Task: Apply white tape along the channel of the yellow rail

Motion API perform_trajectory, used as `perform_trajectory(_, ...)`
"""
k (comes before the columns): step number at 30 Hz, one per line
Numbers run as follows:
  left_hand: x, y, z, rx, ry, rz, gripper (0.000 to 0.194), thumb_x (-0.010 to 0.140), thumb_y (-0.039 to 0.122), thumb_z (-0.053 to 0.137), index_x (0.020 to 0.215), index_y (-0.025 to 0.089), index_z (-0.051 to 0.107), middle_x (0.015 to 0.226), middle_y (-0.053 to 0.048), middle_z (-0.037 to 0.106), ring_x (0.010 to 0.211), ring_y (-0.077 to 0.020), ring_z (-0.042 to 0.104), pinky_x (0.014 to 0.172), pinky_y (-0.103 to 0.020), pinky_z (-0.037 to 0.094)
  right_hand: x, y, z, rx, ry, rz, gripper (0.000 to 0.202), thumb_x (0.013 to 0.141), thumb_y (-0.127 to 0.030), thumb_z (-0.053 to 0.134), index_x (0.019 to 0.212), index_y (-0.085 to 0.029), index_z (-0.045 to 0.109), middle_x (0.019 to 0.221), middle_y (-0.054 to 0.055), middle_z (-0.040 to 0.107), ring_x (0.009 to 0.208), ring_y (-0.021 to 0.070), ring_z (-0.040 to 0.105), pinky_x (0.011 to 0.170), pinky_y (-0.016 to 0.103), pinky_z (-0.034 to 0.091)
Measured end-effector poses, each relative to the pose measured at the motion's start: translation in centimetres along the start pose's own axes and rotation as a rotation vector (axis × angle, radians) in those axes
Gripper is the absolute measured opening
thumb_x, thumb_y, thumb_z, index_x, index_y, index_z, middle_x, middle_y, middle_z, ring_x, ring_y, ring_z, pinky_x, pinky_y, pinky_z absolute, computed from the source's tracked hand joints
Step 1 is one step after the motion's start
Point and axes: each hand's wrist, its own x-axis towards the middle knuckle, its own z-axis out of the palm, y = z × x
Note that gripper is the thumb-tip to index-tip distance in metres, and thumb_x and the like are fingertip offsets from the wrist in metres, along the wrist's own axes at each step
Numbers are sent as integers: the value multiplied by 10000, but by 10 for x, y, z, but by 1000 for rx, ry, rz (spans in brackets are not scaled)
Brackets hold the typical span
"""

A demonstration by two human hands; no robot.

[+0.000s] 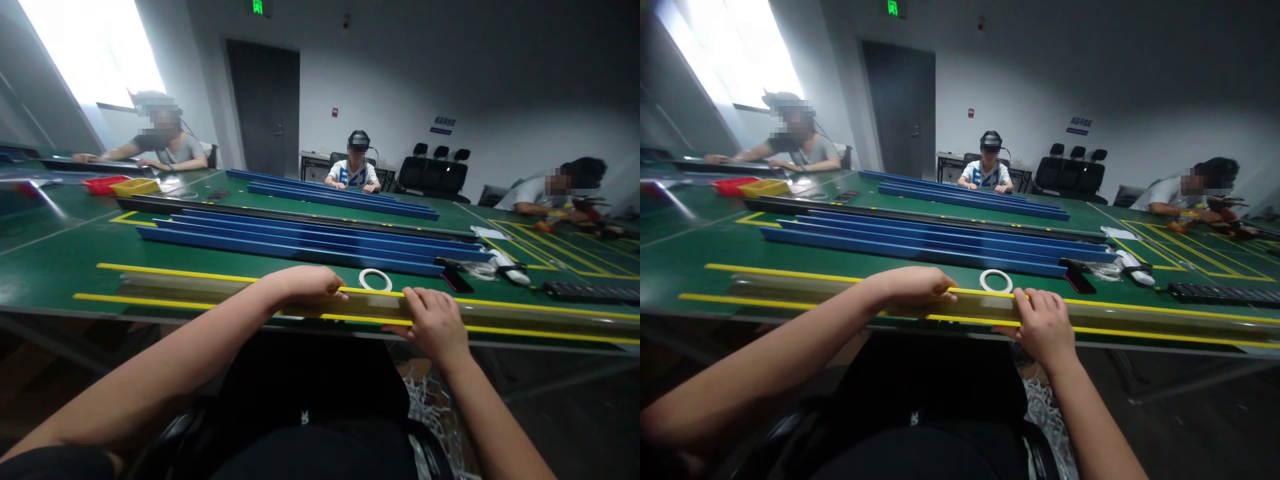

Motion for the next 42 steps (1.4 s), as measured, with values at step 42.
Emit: perform_trajectory(42,-44,-62,67,269,303,-207,720,742,736,513,1260,238,550,1046,-111,656,973,-274,602,829,-358,414,-75,179,61,60,-255,41,504,920,-484,353,1133,-143,656,1112,139,680,1048,284,601,907,407,450)
